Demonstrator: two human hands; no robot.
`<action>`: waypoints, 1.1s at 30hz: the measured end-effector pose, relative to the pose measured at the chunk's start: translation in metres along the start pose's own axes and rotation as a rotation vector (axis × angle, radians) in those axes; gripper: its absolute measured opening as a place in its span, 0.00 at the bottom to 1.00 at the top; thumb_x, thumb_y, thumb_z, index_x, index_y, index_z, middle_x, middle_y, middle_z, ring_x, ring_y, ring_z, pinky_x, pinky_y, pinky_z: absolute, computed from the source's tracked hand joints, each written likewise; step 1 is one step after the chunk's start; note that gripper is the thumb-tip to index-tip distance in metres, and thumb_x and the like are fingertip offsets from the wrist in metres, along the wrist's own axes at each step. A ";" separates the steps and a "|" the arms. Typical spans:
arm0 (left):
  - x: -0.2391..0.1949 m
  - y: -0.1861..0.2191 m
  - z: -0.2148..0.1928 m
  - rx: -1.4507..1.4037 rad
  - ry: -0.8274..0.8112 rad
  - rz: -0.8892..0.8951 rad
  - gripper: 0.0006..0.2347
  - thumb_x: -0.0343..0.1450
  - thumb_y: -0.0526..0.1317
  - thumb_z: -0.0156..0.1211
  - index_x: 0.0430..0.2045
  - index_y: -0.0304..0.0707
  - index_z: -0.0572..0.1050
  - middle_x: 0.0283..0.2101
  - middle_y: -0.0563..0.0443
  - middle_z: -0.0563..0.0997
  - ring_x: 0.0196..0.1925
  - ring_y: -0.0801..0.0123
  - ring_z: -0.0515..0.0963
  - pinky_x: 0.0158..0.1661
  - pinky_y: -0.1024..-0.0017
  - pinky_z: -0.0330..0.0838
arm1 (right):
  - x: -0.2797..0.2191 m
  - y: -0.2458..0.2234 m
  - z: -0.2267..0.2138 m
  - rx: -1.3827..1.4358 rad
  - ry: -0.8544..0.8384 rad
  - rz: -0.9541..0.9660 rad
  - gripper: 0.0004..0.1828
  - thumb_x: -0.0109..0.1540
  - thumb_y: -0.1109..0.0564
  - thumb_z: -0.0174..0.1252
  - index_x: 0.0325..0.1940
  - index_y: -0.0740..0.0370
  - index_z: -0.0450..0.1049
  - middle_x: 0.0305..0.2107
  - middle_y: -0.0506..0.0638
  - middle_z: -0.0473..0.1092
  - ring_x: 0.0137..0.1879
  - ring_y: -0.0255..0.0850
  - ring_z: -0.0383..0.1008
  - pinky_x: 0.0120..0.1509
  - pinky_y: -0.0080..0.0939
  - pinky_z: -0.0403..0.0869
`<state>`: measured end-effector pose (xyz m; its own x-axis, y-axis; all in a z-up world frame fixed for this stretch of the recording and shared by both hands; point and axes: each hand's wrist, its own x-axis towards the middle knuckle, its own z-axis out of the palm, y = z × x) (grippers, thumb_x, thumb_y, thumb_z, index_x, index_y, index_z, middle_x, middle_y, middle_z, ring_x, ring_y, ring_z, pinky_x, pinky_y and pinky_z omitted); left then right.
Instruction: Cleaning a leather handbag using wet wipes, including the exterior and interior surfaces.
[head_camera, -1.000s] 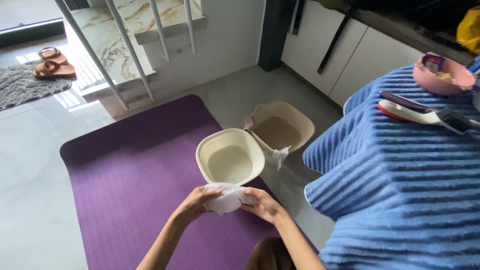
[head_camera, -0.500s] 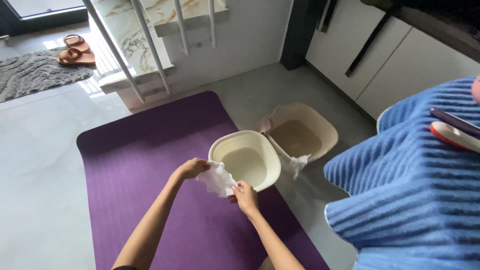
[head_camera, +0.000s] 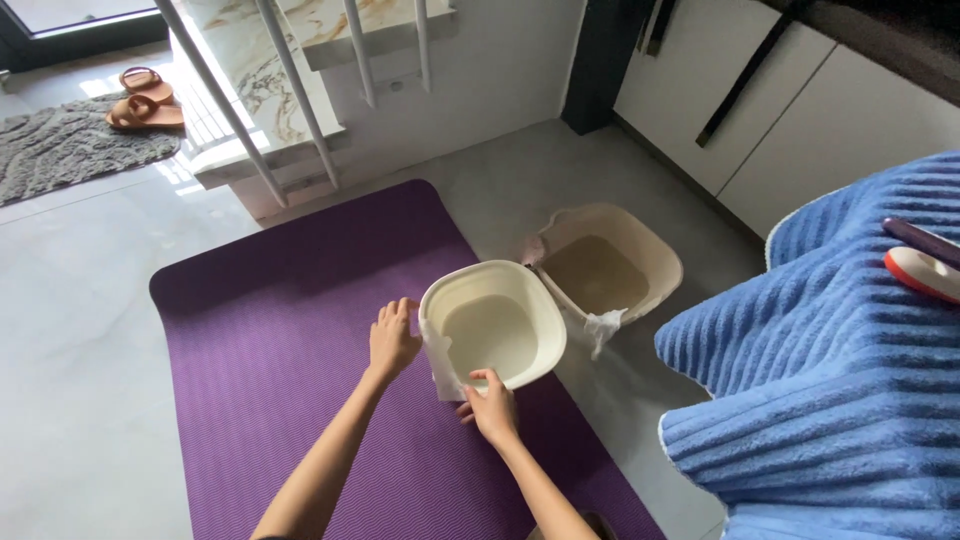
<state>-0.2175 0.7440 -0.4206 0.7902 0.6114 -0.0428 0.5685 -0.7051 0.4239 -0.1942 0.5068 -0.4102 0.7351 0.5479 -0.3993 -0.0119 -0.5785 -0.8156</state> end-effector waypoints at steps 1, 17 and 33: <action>-0.009 0.008 0.001 -0.001 0.000 0.004 0.23 0.64 0.36 0.69 0.52 0.54 0.68 0.51 0.50 0.77 0.61 0.58 0.74 0.54 0.55 0.75 | -0.003 -0.001 0.000 0.001 0.004 0.000 0.17 0.65 0.48 0.55 0.59 0.48 0.70 0.24 0.47 0.81 0.32 0.36 0.85 0.38 0.31 0.78; -0.010 0.037 0.023 -0.393 0.139 -0.274 0.21 0.70 0.45 0.65 0.54 0.51 0.63 0.53 0.44 0.78 0.48 0.51 0.82 0.43 0.52 0.76 | 0.014 0.001 -0.003 0.249 0.274 0.024 0.05 0.64 0.52 0.59 0.38 0.53 0.77 0.22 0.46 0.81 0.18 0.35 0.77 0.28 0.30 0.72; -0.015 0.050 0.006 -0.352 0.620 0.009 0.05 0.79 0.39 0.55 0.35 0.46 0.77 0.37 0.50 0.84 0.29 0.65 0.79 0.28 0.66 0.71 | -0.015 0.015 -0.024 0.495 0.389 0.036 0.26 0.71 0.46 0.45 0.25 0.60 0.76 0.16 0.51 0.78 0.14 0.36 0.72 0.18 0.30 0.70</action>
<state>-0.1997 0.6979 -0.4038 0.4598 0.7713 0.4402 0.3721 -0.6174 0.6931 -0.1889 0.4756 -0.4065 0.9200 0.2199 -0.3245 -0.2850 -0.1930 -0.9389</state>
